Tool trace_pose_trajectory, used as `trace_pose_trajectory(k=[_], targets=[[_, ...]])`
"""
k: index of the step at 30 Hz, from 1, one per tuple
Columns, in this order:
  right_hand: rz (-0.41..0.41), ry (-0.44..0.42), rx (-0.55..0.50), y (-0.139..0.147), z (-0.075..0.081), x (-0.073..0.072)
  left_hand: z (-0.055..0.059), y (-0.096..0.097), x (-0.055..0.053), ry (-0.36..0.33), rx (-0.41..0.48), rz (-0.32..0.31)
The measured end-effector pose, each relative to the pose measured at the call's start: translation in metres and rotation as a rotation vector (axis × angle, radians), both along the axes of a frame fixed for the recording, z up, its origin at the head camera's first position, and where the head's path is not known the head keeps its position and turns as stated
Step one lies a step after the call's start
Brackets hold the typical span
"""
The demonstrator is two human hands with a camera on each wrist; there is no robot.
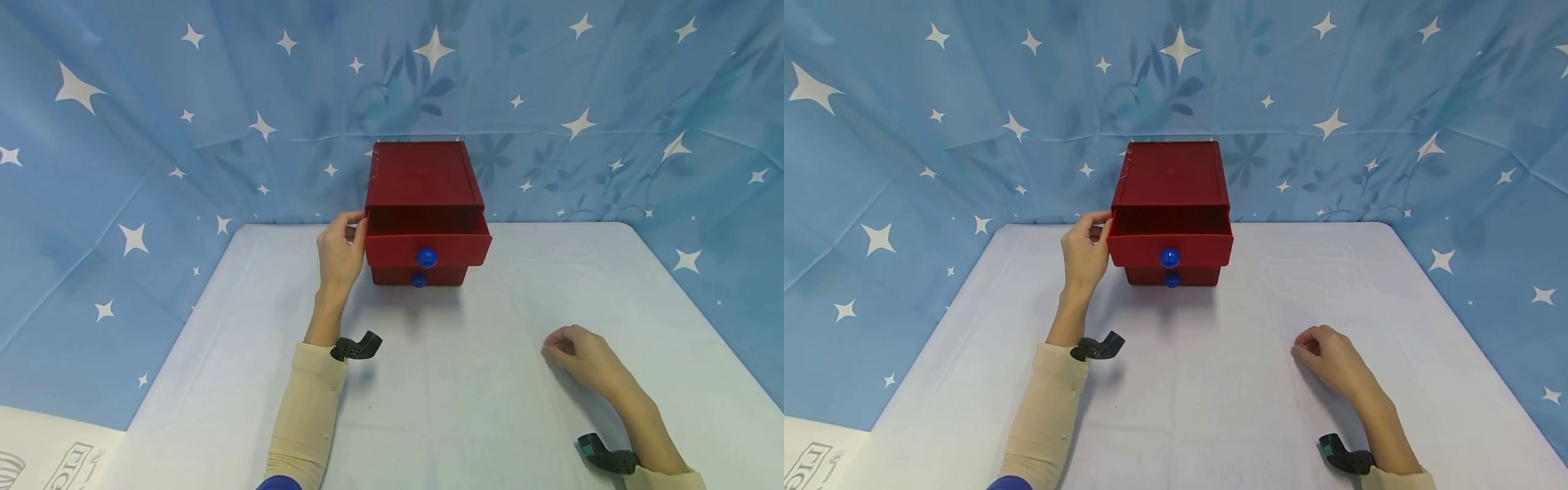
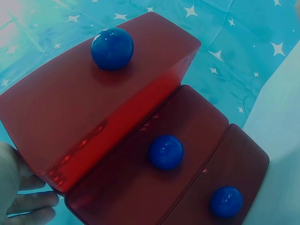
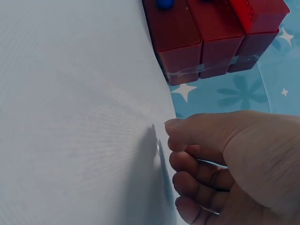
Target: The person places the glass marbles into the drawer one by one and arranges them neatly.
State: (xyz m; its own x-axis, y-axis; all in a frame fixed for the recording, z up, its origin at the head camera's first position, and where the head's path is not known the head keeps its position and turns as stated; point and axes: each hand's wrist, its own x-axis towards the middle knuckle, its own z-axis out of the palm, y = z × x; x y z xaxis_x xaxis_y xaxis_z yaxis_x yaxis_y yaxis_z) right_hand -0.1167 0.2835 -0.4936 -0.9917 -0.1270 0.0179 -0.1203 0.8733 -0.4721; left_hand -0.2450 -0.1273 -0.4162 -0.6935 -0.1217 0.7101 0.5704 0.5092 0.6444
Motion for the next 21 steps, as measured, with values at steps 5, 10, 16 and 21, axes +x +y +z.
trace_pose_trajectory(k=[5,10,16,21], targets=[[-0.018,0.026,-0.013,-0.002,0.002,0.001,0.0,0.0,0.0,-0.001,0.005,-0.001],[-0.032,0.056,-0.02,-0.005,0.006,0.003,0.0,0.0,0.0,-0.003,-0.002,0.004],[-0.038,0.073,-0.016,-0.007,0.009,0.002,-0.001,0.0,0.0,-0.002,-0.007,0.009],[-0.042,0.09,-0.013,-0.009,0.012,0.001,-0.001,0.0,-0.001,-0.009,-0.004,0.007]])
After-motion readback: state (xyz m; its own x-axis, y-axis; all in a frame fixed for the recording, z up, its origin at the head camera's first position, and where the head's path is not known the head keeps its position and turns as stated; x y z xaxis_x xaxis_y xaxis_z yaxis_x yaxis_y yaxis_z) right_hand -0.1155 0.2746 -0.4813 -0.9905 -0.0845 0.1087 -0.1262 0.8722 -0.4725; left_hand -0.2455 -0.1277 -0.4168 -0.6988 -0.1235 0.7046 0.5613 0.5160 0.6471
